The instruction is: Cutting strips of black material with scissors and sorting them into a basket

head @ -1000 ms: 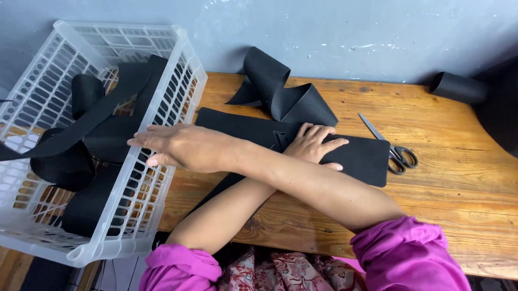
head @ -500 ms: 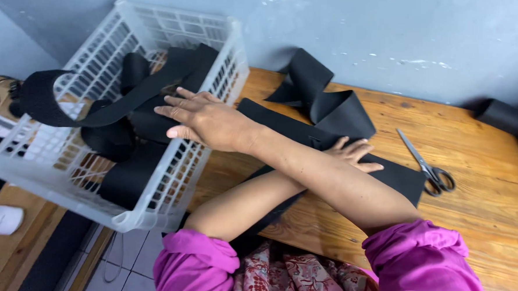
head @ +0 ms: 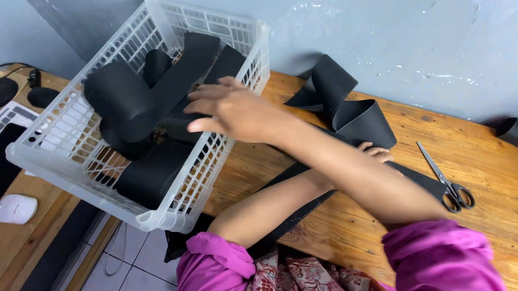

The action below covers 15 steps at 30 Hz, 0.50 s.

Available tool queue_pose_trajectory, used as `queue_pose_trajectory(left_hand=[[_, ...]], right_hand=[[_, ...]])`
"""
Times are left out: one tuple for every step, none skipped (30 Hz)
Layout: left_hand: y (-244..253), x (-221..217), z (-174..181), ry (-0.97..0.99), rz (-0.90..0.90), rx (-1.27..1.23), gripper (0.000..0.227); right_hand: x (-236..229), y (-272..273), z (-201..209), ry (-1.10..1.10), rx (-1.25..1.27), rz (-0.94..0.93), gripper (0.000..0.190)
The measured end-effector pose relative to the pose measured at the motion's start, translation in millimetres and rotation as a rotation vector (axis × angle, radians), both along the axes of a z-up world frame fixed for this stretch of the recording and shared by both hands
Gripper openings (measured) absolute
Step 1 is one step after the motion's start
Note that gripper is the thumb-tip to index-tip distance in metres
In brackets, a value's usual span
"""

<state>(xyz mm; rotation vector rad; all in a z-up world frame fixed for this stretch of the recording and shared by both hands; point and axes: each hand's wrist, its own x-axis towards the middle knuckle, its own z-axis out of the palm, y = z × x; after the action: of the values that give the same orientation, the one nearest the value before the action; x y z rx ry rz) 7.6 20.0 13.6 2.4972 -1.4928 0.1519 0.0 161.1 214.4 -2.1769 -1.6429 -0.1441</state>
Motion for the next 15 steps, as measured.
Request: queue_pose_trajectory(left_hand=[[-1,-2,7,0.0,-0.006,0.003,0.057],[-3,-4,14,0.02,0.018,-0.036,0.07],[-7,-7,20,0.039,0.041,-0.076,0.084],[-8,1,12,0.042,0.029,-0.075,0.084],[-9,8,3,0.02,-0.034,-0.1,0.084],[-12,15,-6,-0.006,-0.1,-0.126,0.09],[-10,15,0,-0.008,-0.113,-0.125,0.09],[-11,16,7,-0.025,-0.129,-0.212,0.088],[-13,17,14,-0.042,-0.144,-0.299,0.086],[-15,19,16,-0.041,-0.164,-0.298,0.086],[-17,20,17,-0.043,-0.157,-0.343,0.087],[-18,22,18,-0.044,-0.147,-0.385,0.088],[-18,21,26,-0.044,-0.165,-0.383,0.088],[-17,20,33,-0.042,-0.145,-0.395,0.087],[-15,20,41,-0.04,-0.124,-0.407,0.086]], right_hand=[[1,-26,13,0.0,0.003,-0.006,0.063],[2,-54,25,0.024,0.083,0.011,0.052],[1,-83,38,0.047,0.162,0.028,0.045],[1,-112,46,0.048,0.164,0.016,0.045],[-1,-142,54,0.084,0.16,-0.085,0.042],[-4,-172,62,0.116,0.157,-0.187,0.04],[-2,-201,52,0.113,0.159,-0.199,0.04],[-1,-231,42,0.12,0.109,-0.367,0.043],[1,-263,33,0.128,0.059,-0.535,0.047],[0,-288,15,0.125,0.062,-0.555,0.047],[0,-313,-3,0.196,-0.029,-0.666,0.059],[-1,-336,-22,0.268,-0.119,-0.775,0.072],[-4,-353,-36,0.267,-0.113,-0.792,0.072],[-5,-369,-51,0.43,-0.208,-0.857,0.083],[-7,-385,-66,0.595,-0.301,-0.917,0.093]])
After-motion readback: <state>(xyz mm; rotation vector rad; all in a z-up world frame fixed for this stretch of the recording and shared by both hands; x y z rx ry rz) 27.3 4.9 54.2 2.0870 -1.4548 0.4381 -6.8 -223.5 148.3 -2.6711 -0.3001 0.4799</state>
